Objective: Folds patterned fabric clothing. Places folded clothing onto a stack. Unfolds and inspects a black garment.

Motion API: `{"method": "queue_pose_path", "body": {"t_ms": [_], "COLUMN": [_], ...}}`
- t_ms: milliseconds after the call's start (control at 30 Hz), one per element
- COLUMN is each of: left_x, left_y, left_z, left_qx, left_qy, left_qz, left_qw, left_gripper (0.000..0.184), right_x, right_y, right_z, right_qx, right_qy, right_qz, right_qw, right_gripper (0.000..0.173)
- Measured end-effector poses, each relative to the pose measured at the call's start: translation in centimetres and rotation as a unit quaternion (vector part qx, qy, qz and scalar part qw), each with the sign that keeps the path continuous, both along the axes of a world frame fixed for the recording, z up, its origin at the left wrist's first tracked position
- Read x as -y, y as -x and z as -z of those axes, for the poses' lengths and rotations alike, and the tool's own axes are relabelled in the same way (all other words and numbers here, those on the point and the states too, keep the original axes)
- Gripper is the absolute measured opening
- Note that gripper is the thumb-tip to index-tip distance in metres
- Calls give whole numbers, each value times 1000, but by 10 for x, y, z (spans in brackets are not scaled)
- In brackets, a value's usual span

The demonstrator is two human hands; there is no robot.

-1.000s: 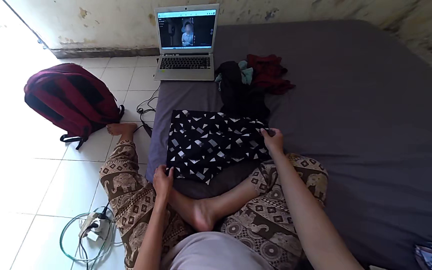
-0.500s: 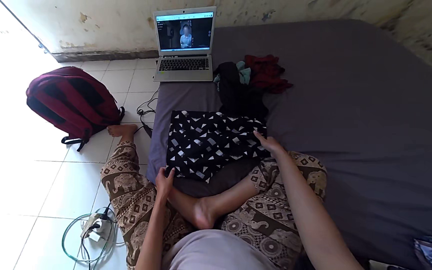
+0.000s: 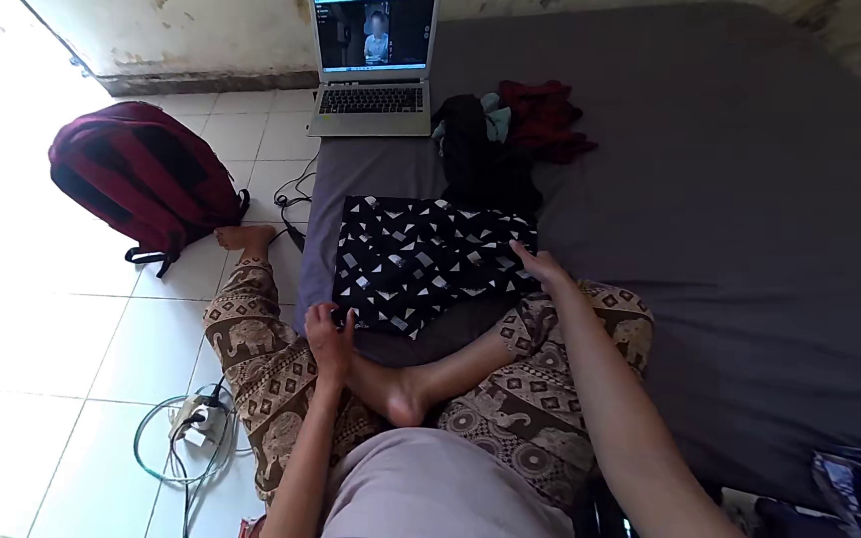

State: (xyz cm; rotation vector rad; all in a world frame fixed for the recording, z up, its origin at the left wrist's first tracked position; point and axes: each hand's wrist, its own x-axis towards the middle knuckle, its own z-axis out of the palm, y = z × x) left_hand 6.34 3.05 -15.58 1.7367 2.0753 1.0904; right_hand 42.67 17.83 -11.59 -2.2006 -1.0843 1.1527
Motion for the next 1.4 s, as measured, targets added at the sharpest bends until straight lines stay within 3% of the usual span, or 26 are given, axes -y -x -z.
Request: {"method": "queue_pose_path", "body": {"t_ms": [100,200,267,567,767,967,1100,1200,1267,1333,1400], "left_x": [2,4,1,-16,-5,0,-12,-23,-33,-46,-59], "left_y": [-14,-29,-36,-46,-47,-67,-81,-83,-78,-67,-55], "left_z": [8,14,21,30,34,35,34,14,-8,-37,-68], "left_qx": [-96,-155,-166,-137,-142,-197,-195,-172,-146,-125,-100], "left_qy": [-72,-31,-15,-184,-190,-156,-216,-249,-259,-280,-314], "left_qz": [185,315,339,288,264,212,150,101,79,67,54], "left_qw": [975,936,926,930,935,944,945,948,951,949,943], "left_gripper": [13,22,30,12,14,31,14,15,19,22,23], "right_x": [0,-1,0,0,2,1,1,2,2,0,3], "right_y": [0,1,1,1,2,2,3,1,0,0,1], "right_z": [1,-1,-2,-2,-5,-5,-6,-10,-22,-44,-79], "right_qx": [1,2,-4,-3,-4,-4,-6,-51,-120,-203,-259], "right_qy": [-2,3,0,4,1,7,6,-6,-29,-83,-162], "right_qz": [-1,0,3,-4,-1,1,2,27,68,113,99], "right_qw": [1000,1000,1000,1000,1000,1000,1000,998,990,969,947], "right_gripper": [72,72,71,71,73,76,76,76,66,46,51]}}
